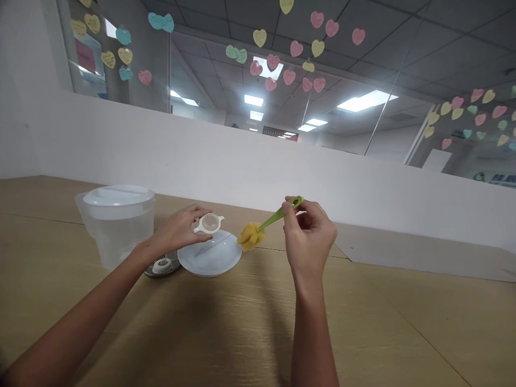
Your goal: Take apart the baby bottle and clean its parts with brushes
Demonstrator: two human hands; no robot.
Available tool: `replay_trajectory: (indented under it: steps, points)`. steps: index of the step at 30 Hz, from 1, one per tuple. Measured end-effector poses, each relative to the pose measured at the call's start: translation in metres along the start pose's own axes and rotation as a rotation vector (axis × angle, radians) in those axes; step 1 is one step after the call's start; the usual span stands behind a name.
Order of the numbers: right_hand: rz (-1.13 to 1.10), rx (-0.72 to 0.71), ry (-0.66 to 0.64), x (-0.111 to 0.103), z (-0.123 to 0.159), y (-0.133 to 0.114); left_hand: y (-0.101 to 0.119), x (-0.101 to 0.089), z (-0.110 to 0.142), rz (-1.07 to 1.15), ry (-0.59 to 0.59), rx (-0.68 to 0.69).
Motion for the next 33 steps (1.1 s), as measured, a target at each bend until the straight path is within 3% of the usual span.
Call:
replay_trajectory:
  steps: [7,13,20,26,33]
  points:
    - [0.025,-0.002,-0.012,0.001,0.000,0.001,0.000,-0.002,0.003,0.246,-0.050,-0.094]
    - [0.021,-0.005,-0.010,0.000,-0.001,0.002,0.011,0.011,0.011,0.343,-0.259,-0.094]
    - [0.032,0.012,-0.022,-0.001,-0.004,0.007,0.053,0.027,0.029,0.310,-0.555,0.067]
    - [0.082,0.028,-0.067,0.005,-0.004,0.012,0.085,0.058,0.044,0.289,-0.701,0.235]
    - [0.145,0.060,-0.143,0.014,-0.004,0.020,0.080,0.096,0.057,0.215,-0.861,0.191]
Point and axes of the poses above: each hand's wrist, its own z-axis away from the middle knuckle, its own x-axis out of the palm, y = z × x, the point moved 10 cm from there along -z, towards the middle knuckle, and after that the axes turned 1 degree about -z, right-handed, at the moved point
